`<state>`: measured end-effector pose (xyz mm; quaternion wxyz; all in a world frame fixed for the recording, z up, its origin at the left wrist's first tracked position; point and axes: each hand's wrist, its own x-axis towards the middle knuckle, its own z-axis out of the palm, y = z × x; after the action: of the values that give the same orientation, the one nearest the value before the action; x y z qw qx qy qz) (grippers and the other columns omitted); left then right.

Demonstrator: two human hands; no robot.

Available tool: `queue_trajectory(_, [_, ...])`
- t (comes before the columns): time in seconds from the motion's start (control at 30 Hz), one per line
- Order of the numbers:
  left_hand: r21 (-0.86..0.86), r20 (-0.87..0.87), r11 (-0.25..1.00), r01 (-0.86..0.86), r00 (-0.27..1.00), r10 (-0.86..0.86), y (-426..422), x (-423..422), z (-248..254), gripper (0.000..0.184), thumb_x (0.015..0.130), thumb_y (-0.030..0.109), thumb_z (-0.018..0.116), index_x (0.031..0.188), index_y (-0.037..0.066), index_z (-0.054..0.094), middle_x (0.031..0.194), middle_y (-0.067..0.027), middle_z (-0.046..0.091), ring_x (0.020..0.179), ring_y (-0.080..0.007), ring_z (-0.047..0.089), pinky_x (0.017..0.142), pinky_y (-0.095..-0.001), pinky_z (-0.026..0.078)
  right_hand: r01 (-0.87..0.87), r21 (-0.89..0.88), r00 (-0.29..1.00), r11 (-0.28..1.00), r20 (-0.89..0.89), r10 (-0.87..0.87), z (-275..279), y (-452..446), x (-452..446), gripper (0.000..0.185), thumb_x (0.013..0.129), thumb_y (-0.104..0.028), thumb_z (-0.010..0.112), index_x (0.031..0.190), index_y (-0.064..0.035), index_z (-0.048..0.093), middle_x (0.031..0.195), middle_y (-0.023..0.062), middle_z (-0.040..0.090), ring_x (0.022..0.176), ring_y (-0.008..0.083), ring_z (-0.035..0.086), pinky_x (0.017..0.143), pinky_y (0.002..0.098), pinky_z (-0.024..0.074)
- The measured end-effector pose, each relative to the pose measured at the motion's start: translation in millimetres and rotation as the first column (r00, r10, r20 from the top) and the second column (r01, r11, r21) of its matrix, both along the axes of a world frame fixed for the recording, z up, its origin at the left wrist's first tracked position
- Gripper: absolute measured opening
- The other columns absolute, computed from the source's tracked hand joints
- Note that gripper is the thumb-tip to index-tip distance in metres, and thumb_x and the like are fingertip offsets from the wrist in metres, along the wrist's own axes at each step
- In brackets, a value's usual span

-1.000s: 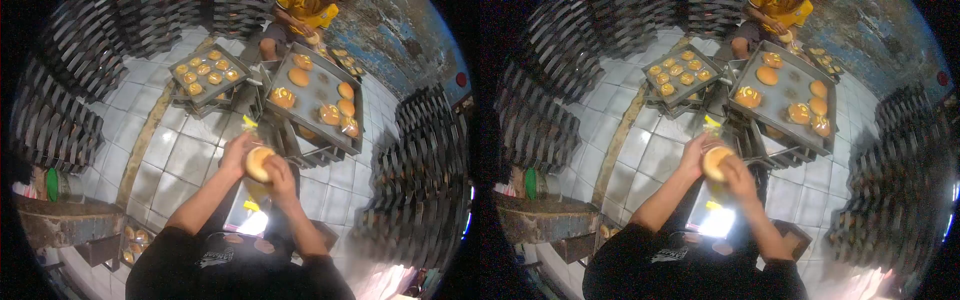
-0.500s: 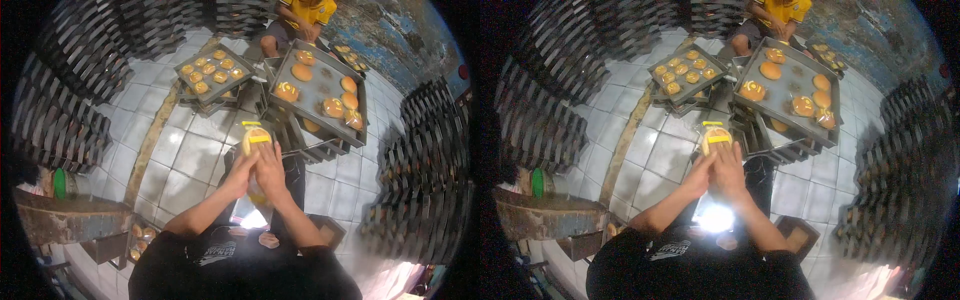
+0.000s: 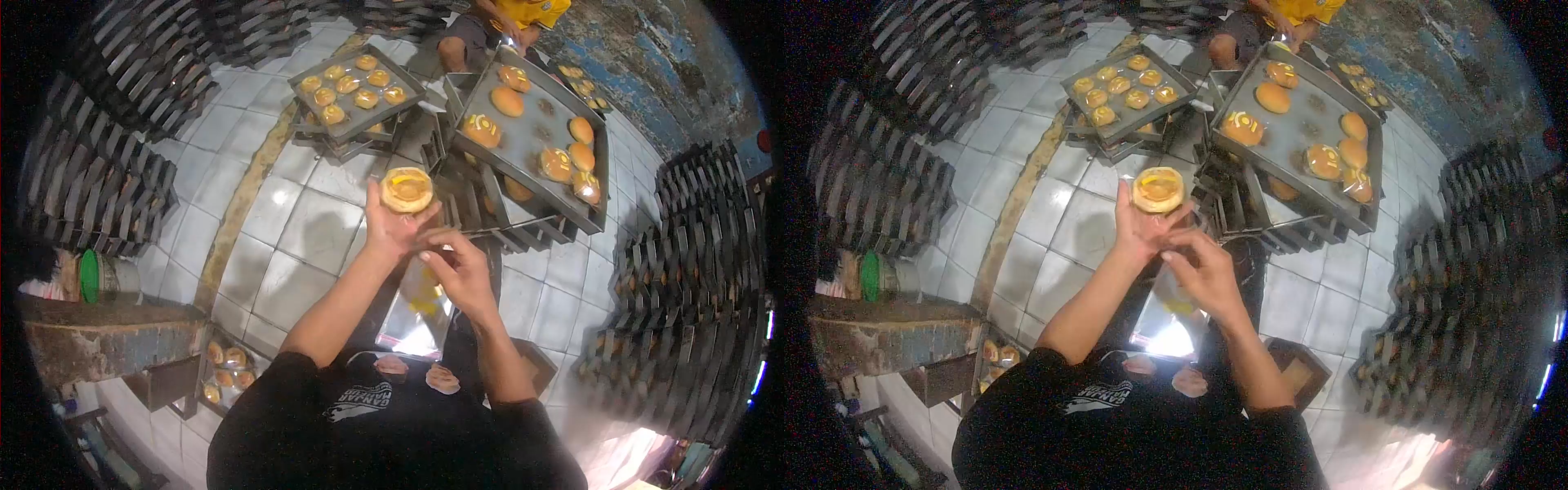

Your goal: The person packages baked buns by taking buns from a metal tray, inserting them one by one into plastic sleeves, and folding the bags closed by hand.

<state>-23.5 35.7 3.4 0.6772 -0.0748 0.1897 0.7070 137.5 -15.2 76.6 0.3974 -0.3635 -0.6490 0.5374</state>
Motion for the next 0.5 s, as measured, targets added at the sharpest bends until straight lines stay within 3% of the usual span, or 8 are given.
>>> queue_trajectory(0.1, [0.041, -0.083, 0.980, 0.195, 0.978, -0.191, -4, 14, 15, 0.073, 0.105, 0.063, 0.035, 0.142, 0.003, 0.051, 0.140, -0.0181, 0.059, 0.129, -0.0365, 0.057, 0.108, -0.0600, 0.048, -0.250, 0.399, 0.906, 0.882, 0.418, 0.067, -19, 18, -6, 0.016, 0.093, -0.009, 0.072, 0.090, 0.0000, 0.059, 0.101, 0.0082, 0.069, 0.083, 0.0205, 0.064, 0.073, 0.0354, 0.0500])
queue_trajectory(0.17, [0.047, -0.104, 0.955, 0.293, 0.952, -0.287, 1, 7, -1, 0.069, 0.106, 0.060, 0.035, 0.141, 0.003, 0.052, 0.140, -0.0177, 0.059, 0.128, -0.0359, 0.058, 0.108, -0.0591, 0.049, -0.272, 0.252, 0.946, 0.929, 0.248, 0.209, -15, 11, -3, 0.026, 0.087, -0.008, 0.076, 0.080, -0.0010, 0.052, 0.087, 0.0045, 0.062, 0.083, 0.0245, 0.061, 0.071, 0.0397, 0.0481])
queue_trajectory(0.23, [0.091, -0.150, 0.981, 0.170, 0.976, -0.156, 0, -6, 1, 0.064, 0.108, 0.056, 0.035, 0.140, 0.004, 0.053, 0.139, -0.0174, 0.060, 0.125, -0.0354, 0.061, 0.107, -0.0576, 0.050, -0.777, -0.176, 0.626, 0.604, -0.324, 0.710, 5, -13, 11, 0.024, 0.084, -0.005, 0.078, 0.079, -0.0036, 0.055, 0.085, 0.0055, 0.062, 0.081, 0.0205, 0.061, 0.069, 0.0346, 0.0480])
queue_trajectory(0.3, [0.108, -0.173, 0.984, 0.143, 0.977, -0.123, -7, -31, -4, 0.062, 0.108, 0.055, 0.035, 0.140, 0.005, 0.053, 0.139, -0.0169, 0.061, 0.125, -0.0351, 0.061, 0.106, -0.0576, 0.050, -0.916, -0.131, 0.389, 0.379, -0.519, 0.761, 18, -27, 16, 0.026, 0.090, -0.008, 0.077, 0.075, -0.0052, 0.055, 0.087, 0.0066, 0.066, 0.085, 0.0179, 0.065, 0.073, 0.0338, 0.0507])
queue_trajectory(0.37, [-0.032, -0.197, 0.998, 0.050, 0.979, -0.055, -24, -40, 3, 0.060, 0.108, 0.054, 0.035, 0.139, 0.006, 0.054, 0.139, -0.0155, 0.061, 0.126, -0.0341, 0.060, 0.106, -0.0578, 0.050, -0.204, -0.310, 0.978, 0.929, -0.034, 0.204, 14, -18, 14, 0.018, 0.082, -0.002, 0.081, 0.089, -0.0054, 0.065, 0.094, 0.0097, 0.068, 0.092, 0.0210, 0.068, 0.077, 0.0344, 0.0560])
queue_trajectory(0.43, [-0.002, -0.125, 0.946, 0.323, 0.939, -0.321, -60, -13, 46, 0.059, 0.108, 0.053, 0.036, 0.138, 0.005, 0.054, 0.131, -0.0114, 0.063, 0.123, -0.0305, 0.060, 0.108, -0.0502, 0.049, 0.059, 0.531, 0.930, 0.846, 0.279, -0.241, 5, -1, 5, 0.017, 0.085, -0.002, 0.078, 0.098, -0.0040, 0.067, 0.096, 0.0123, 0.068, 0.089, 0.0247, 0.069, 0.076, 0.0345, 0.0570])
queue_trajectory(0.47, [-0.011, -0.217, 0.934, 0.358, 0.911, -0.351, -65, -10, 41, 0.059, 0.109, 0.052, 0.037, 0.140, 0.004, 0.052, 0.132, -0.0116, 0.063, 0.124, -0.0284, 0.060, 0.108, -0.0456, 0.049, 0.098, 0.765, 0.852, 0.636, 0.265, -0.451, 4, 7, 2, 0.018, 0.085, -0.002, 0.077, 0.101, -0.0035, 0.067, 0.096, 0.0132, 0.069, 0.088, 0.0260, 0.070, 0.076, 0.0345, 0.0574])
queue_trajectory(0.5, [-0.043, -0.299, 0.916, 0.399, 0.869, -0.393, -73, -7, 32, 0.059, 0.109, 0.051, 0.037, 0.143, 0.003, 0.050, 0.133, -0.0117, 0.063, 0.124, -0.0263, 0.060, 0.108, -0.0410, 0.049, 0.007, 0.769, 0.886, 0.639, 0.291, -0.360, 8, 0, 3, 0.019, 0.087, -0.004, 0.075, 0.105, -0.0020, 0.067, 0.097, 0.0154, 0.068, 0.085, 0.0292, 0.070, 0.076, 0.0354, 0.0575])
